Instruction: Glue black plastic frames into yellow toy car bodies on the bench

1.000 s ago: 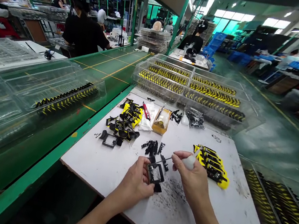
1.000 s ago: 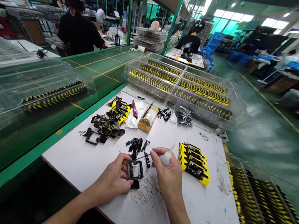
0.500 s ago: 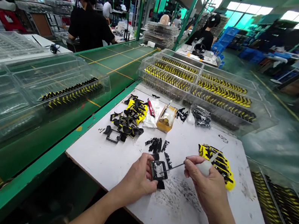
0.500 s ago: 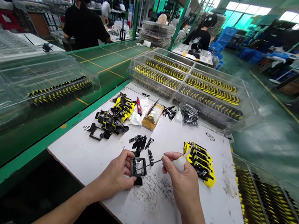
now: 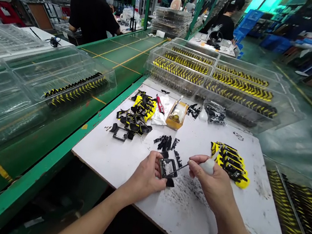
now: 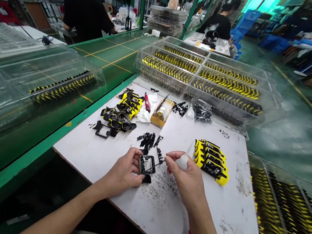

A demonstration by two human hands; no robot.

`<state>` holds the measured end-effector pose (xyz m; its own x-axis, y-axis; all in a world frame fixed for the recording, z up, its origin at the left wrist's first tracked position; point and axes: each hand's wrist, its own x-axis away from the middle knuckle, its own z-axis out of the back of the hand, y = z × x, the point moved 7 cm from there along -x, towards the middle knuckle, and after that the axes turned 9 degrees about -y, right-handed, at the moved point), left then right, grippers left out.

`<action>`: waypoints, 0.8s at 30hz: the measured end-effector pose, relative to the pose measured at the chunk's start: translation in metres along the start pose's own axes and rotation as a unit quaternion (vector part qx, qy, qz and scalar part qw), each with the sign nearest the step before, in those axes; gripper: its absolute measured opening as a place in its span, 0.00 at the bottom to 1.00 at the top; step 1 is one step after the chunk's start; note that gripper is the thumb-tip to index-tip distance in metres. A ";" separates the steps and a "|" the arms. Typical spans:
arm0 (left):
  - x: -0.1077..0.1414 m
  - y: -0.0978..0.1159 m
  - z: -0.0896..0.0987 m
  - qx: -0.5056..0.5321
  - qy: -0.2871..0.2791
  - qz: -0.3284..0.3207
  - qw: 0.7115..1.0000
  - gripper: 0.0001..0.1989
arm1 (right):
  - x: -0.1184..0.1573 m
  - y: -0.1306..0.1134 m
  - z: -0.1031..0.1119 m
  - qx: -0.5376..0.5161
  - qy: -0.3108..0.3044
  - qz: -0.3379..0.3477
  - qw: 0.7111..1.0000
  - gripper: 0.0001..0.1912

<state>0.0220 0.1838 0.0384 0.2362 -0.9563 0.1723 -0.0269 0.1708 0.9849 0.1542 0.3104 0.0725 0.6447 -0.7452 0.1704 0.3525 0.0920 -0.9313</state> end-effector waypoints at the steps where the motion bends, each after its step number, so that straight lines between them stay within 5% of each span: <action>1: 0.000 0.001 0.000 -0.001 0.000 0.003 1.000 0.26 | 0.000 0.000 0.000 0.003 0.000 0.000 1.000 0.15; 18: 0.001 0.001 0.000 -0.001 -0.006 0.009 1.000 0.26 | 0.001 0.001 0.002 -0.012 0.008 0.004 1.000 0.15; 24: 0.000 -0.001 0.000 0.009 -0.005 0.000 1.000 0.26 | -0.003 0.003 0.013 -0.097 0.035 0.024 0.994 0.16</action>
<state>0.0220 0.1831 0.0373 0.2263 -0.9586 0.1730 -0.0442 0.1673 0.9849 0.1622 0.3213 0.0736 0.6071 -0.7872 0.1085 0.1810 0.0040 -0.9835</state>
